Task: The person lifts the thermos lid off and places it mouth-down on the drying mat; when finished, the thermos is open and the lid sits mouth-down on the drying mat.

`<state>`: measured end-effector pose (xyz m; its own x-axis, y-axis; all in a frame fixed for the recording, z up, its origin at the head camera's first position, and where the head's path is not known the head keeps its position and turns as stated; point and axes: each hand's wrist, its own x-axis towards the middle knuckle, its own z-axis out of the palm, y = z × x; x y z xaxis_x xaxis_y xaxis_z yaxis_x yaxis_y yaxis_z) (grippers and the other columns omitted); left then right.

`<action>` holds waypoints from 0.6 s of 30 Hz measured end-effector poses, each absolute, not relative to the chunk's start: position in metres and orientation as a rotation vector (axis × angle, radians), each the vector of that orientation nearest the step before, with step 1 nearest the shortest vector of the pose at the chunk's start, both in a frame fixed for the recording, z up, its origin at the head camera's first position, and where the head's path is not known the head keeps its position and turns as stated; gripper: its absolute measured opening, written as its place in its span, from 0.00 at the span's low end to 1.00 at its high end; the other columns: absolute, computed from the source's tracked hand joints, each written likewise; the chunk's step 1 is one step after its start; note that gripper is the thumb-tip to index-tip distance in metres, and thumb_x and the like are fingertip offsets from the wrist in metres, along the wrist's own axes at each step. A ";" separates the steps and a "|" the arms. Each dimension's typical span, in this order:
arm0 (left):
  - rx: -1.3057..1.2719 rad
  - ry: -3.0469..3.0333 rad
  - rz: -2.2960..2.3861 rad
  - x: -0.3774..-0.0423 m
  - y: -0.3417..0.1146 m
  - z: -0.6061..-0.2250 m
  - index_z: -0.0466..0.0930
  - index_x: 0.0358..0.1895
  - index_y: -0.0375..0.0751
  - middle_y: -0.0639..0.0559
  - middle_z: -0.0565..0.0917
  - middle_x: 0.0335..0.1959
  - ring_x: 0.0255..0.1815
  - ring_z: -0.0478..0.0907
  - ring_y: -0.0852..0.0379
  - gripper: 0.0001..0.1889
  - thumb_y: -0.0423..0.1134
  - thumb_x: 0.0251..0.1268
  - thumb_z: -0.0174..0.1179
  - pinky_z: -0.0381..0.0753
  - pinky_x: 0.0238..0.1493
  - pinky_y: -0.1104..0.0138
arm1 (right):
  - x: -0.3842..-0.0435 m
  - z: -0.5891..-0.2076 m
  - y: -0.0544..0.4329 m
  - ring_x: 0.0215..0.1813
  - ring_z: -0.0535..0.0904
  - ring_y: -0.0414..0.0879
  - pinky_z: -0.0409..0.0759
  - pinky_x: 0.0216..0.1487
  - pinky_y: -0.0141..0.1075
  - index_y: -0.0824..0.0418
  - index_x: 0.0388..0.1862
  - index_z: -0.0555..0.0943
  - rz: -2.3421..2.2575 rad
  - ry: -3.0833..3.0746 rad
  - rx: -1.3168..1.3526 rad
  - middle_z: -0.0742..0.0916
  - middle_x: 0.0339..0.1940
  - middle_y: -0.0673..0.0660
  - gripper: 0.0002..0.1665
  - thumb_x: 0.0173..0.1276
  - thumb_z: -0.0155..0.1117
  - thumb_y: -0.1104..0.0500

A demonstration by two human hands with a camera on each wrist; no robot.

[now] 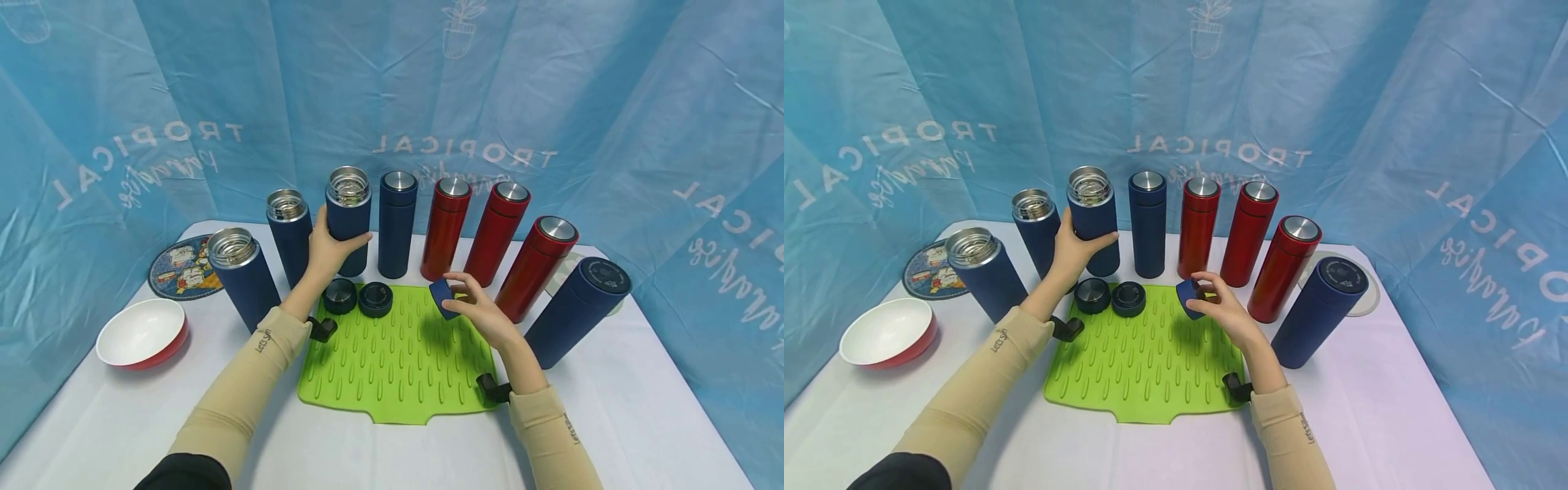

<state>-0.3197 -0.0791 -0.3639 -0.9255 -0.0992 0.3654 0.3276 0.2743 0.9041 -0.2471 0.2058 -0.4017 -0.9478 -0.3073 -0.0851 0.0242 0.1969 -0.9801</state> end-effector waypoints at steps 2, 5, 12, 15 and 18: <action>-0.177 -2.234 -1.700 -0.324 -0.079 -0.366 0.55 0.69 0.51 0.46 0.69 0.61 0.60 0.68 0.46 0.45 0.46 0.46 0.71 0.67 0.58 0.52 | -0.247 -0.402 0.206 0.62 0.64 0.59 0.61 0.62 0.55 0.53 0.67 0.60 -1.807 2.222 -0.273 0.66 0.64 0.63 0.34 0.64 0.59 0.56; -0.132 -2.266 -1.713 -0.330 -0.077 -0.370 0.53 0.70 0.51 0.45 0.68 0.62 0.61 0.67 0.45 0.46 0.46 0.47 0.71 0.67 0.59 0.52 | -0.247 -0.403 0.205 0.61 0.64 0.59 0.61 0.62 0.55 0.54 0.67 0.60 -1.795 2.225 -0.281 0.66 0.65 0.63 0.34 0.64 0.59 0.57; -0.052 -2.302 -1.720 -0.345 -0.073 -0.378 0.50 0.71 0.51 0.45 0.67 0.64 0.62 0.66 0.45 0.49 0.45 0.46 0.71 0.66 0.60 0.53 | -0.249 -0.405 0.205 0.63 0.62 0.58 0.64 0.61 0.52 0.57 0.67 0.59 -1.792 2.225 -0.289 0.65 0.65 0.62 0.34 0.64 0.59 0.59; 0.011 -2.319 -1.725 -0.349 -0.074 -0.381 0.49 0.71 0.51 0.45 0.66 0.64 0.63 0.65 0.46 0.49 0.45 0.47 0.71 0.65 0.61 0.53 | -0.250 -0.406 0.204 0.61 0.63 0.58 0.66 0.59 0.49 0.58 0.68 0.59 -1.796 2.225 -0.284 0.66 0.65 0.62 0.35 0.63 0.60 0.61; 0.050 -2.325 -1.736 -0.351 -0.075 -0.385 0.49 0.71 0.51 0.45 0.66 0.64 0.63 0.65 0.46 0.48 0.44 0.47 0.70 0.64 0.62 0.53 | -0.250 -0.406 0.203 0.60 0.64 0.58 0.67 0.58 0.49 0.57 0.68 0.59 -1.798 2.223 -0.280 0.66 0.65 0.63 0.36 0.63 0.60 0.62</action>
<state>-0.3512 -0.0754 -0.3851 -0.9708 -0.1695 0.1699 0.1147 0.2941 0.9489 -0.2504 0.2029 -0.4059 -0.9453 -0.3148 -0.0860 0.0183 0.2121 -0.9771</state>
